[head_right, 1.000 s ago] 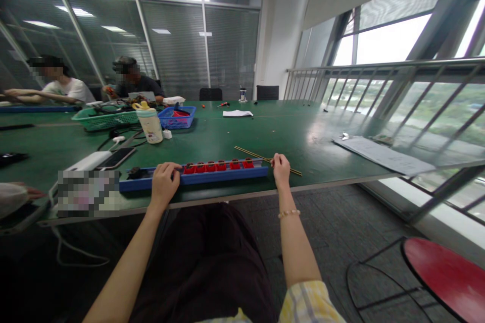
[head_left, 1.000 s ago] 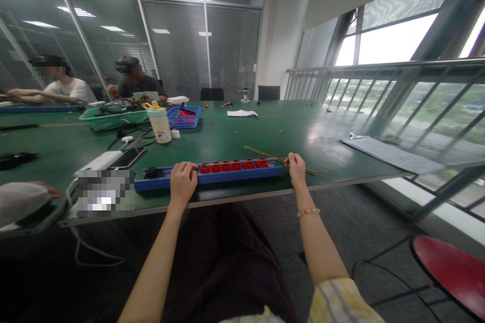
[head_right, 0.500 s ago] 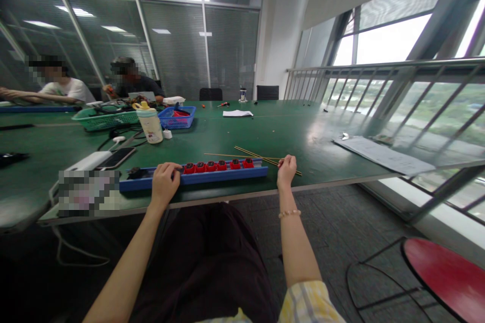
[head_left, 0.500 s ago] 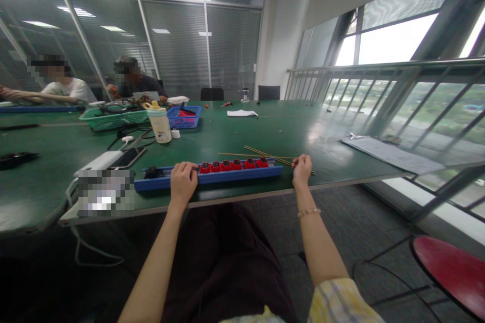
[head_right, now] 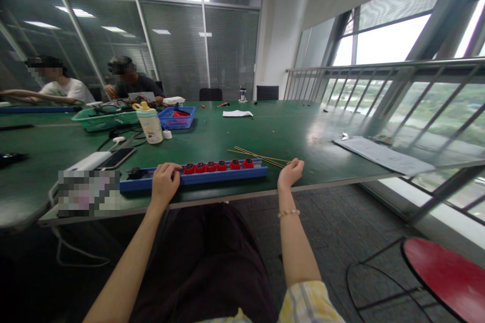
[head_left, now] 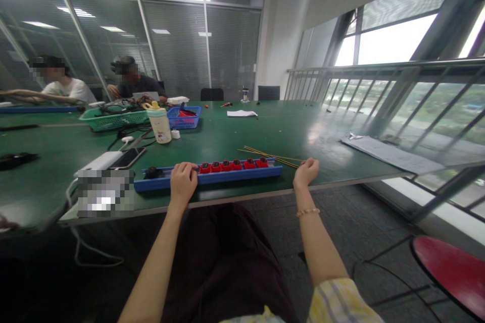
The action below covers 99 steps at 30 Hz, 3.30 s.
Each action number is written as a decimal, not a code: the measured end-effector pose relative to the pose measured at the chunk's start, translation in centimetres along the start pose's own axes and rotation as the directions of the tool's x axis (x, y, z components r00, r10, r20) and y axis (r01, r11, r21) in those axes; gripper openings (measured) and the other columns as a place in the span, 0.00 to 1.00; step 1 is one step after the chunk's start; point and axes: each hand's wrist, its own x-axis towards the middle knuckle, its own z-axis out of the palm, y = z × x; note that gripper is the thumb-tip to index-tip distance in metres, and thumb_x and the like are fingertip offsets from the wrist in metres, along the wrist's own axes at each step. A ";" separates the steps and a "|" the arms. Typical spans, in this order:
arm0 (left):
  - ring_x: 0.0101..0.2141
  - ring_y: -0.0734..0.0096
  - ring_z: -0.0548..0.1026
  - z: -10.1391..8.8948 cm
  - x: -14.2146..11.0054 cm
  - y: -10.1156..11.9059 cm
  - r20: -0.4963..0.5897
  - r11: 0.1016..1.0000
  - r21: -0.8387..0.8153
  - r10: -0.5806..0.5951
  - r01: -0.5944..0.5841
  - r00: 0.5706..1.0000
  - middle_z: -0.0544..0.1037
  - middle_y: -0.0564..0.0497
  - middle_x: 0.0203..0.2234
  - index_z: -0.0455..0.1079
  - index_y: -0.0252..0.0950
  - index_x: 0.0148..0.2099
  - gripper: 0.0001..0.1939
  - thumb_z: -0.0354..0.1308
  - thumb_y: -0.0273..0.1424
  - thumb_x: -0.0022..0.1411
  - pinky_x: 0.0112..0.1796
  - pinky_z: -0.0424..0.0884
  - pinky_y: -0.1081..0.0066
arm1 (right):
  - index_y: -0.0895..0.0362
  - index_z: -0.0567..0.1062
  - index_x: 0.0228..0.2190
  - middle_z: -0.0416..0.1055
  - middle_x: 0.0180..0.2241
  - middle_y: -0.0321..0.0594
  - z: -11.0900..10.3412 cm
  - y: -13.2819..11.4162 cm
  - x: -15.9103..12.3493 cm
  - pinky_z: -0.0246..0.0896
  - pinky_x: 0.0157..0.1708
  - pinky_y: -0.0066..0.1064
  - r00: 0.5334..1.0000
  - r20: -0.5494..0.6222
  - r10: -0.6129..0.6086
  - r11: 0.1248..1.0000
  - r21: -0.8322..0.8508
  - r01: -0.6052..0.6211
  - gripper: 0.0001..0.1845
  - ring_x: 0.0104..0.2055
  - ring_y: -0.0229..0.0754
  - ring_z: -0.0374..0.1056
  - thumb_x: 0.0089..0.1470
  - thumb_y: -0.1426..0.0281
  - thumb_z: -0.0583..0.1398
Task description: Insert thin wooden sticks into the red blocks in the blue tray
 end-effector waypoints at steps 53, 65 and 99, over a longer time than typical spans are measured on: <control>0.41 0.58 0.71 0.4 -0.2 -0.8 0.000 1.000 0.000 0.021 -0.021 1.000 0.77 0.47 0.36 0.71 0.38 0.37 0.10 0.48 0.26 0.63 0.46 0.67 0.60 | 0.56 0.84 0.33 0.80 0.32 0.44 -3.6 0.6 3.9 0.63 0.36 0.29 0.840 0.543 -0.011 0.841 -0.449 0.301 0.08 0.37 0.45 0.75 0.52 0.68 0.65; 0.41 0.58 0.71 0.2 -0.1 -0.7 0.001 1.000 -0.014 0.014 -0.014 1.000 0.77 0.47 0.36 0.71 0.38 0.37 0.10 0.49 0.26 0.62 0.45 0.67 0.59 | 0.54 0.84 0.33 0.79 0.32 0.47 -4.8 1.8 4.4 0.65 0.35 0.31 0.851 0.481 0.210 0.758 -0.630 0.169 0.06 0.36 0.46 0.76 0.51 0.68 0.66; 0.41 0.58 0.71 0.1 -0.1 -0.6 0.004 1.000 -0.021 0.005 -0.005 1.000 0.77 0.47 0.36 0.71 0.38 0.37 0.10 0.48 0.27 0.63 0.45 0.66 0.59 | 0.57 0.83 0.38 0.76 0.41 0.53 -4.1 1.3 3.2 0.68 0.44 0.36 0.866 0.465 0.184 0.701 -0.680 0.216 0.11 0.45 0.50 0.75 0.58 0.70 0.60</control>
